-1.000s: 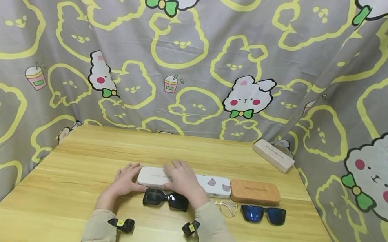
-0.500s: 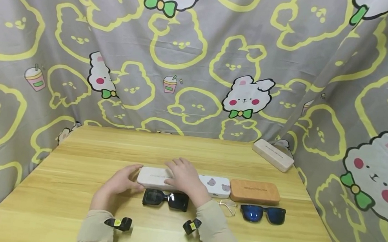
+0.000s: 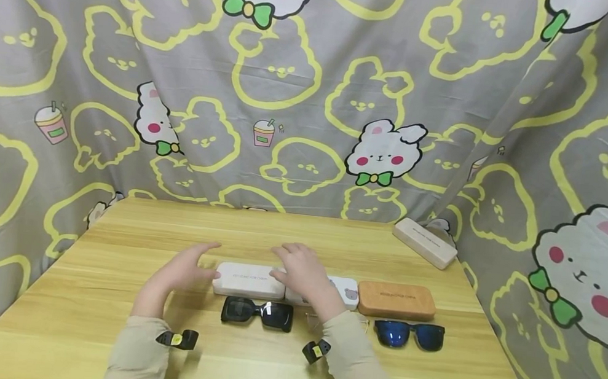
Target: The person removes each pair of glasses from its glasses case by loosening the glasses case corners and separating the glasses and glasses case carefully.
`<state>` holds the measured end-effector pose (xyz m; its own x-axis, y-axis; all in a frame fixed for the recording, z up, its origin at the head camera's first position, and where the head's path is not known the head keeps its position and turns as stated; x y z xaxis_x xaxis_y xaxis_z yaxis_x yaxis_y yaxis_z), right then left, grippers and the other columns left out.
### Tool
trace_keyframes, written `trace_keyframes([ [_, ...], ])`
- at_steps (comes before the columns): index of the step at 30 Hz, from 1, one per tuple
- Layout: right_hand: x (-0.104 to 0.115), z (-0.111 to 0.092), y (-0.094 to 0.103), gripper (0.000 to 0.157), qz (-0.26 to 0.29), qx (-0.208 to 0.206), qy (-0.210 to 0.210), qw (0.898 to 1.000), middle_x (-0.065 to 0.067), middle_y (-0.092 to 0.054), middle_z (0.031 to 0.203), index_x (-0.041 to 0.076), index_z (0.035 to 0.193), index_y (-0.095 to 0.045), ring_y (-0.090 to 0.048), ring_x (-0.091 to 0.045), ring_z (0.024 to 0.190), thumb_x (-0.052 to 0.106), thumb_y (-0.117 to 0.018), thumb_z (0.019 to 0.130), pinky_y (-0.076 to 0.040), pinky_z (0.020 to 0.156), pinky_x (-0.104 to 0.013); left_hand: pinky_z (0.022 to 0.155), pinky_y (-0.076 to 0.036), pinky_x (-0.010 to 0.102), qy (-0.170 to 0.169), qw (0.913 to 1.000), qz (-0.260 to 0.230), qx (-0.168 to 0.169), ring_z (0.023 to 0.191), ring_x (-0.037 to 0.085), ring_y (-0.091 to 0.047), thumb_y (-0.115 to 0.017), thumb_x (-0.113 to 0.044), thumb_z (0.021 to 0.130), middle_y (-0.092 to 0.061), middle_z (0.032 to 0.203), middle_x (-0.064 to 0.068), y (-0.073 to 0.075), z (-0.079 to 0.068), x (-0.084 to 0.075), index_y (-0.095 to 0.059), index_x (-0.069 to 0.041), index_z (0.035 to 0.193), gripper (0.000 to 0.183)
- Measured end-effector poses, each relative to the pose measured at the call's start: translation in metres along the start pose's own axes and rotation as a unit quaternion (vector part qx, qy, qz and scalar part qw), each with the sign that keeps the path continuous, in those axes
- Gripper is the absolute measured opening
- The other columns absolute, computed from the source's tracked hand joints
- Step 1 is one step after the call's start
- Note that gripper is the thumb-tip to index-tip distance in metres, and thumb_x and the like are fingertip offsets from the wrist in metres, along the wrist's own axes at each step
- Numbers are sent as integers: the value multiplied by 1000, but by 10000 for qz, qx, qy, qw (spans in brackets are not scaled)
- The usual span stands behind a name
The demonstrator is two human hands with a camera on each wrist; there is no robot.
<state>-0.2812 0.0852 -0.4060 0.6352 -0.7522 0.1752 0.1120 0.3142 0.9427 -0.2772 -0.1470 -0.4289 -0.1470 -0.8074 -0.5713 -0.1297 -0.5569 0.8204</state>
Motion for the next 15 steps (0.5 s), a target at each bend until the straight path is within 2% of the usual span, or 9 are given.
trace_keyframes([
  [5,-12,-7,15,51,-202,-66,-174,9996,-12,-64,128,10,133,-60,-60,-32,119,35,-70,89,-49,102,-48,110,-34,62,-216,9992,314,-83,136,43,-42,-71,-28,88,-46,148,19,10,5,-16,-43,-7,146,67],
  [8,-19,-12,23,51,-406,-198,-171,9988,-13,-66,126,10,132,-60,-62,-32,116,36,-70,89,-50,100,-48,111,-34,60,-351,9982,480,-105,137,40,-42,-68,-31,90,-47,148,17,14,8,-26,-44,-9,146,64],
  [15,-36,-24,41,51,-806,-555,-57,9952,-13,-67,122,8,128,-62,-64,-33,111,37,-72,87,-52,96,-49,111,-30,65,-750,9911,1079,-230,136,35,-46,-59,-35,96,-51,146,11,17,17,-53,-49,-14,142,52],
])
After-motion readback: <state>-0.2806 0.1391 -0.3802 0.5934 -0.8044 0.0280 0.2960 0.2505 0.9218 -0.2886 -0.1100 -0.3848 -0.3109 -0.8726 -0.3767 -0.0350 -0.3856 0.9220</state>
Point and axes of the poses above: each hand's wrist, its own z-axis towards the middle knuckle, its own y-axis out of the back of the hand, x = y × z, the point moved 6 cm from there along z, towards the middle knuckle
